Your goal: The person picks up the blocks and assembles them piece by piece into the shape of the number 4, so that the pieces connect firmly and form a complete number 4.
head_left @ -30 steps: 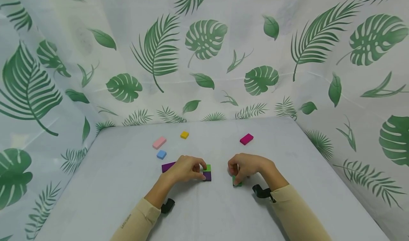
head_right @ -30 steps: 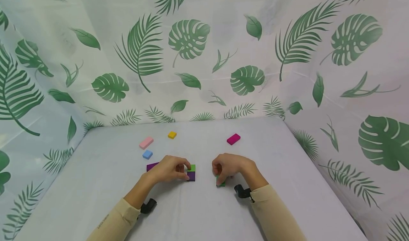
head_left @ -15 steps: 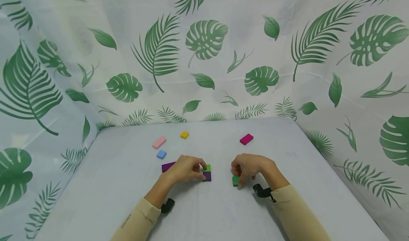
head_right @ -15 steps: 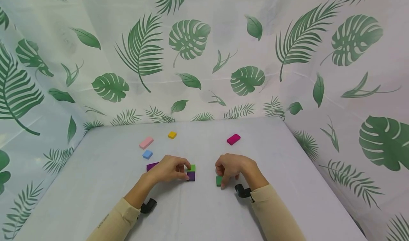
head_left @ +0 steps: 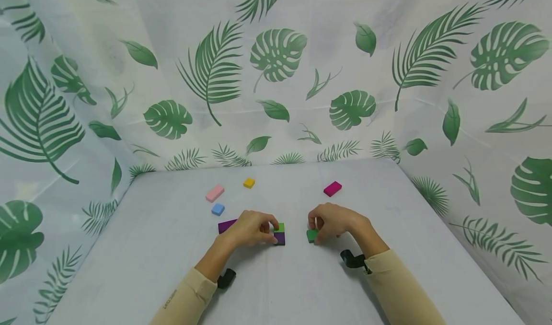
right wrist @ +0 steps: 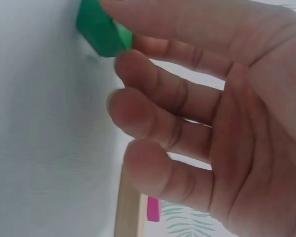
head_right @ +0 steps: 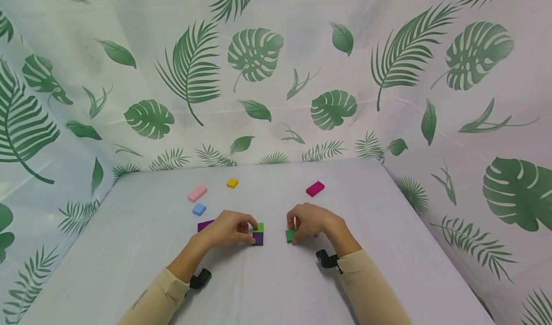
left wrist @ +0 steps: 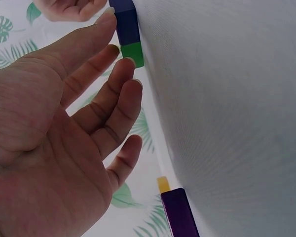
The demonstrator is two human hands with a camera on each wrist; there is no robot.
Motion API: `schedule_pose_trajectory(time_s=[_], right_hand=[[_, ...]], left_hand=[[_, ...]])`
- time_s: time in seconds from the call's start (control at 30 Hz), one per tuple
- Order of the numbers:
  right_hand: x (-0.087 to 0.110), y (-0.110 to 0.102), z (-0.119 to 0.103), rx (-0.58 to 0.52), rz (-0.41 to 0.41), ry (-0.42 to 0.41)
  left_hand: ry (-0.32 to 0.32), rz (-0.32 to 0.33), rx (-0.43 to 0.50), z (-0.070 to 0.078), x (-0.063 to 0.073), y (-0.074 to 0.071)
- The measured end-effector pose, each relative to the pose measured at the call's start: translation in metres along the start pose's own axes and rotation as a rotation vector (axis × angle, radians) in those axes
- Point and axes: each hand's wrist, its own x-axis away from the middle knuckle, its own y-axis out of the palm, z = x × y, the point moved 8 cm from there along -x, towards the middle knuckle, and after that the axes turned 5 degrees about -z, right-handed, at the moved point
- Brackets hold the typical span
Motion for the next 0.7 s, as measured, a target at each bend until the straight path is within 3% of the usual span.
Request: schedule_pose_trajectory(time_s=[0.5, 0.7], right_hand=[[-0.009, 0.001, 0.004, -0.203, 0.02, -0.061], [-0.014, 0.0, 0.008, -0.221, 0.048, -0.096]], left_hand=[[-0.021, -0.008, 0.025, 0.0, 0.001, 0.0], [-0.027, -0.005, 0.028, -0.001, 0.0, 0.0]])
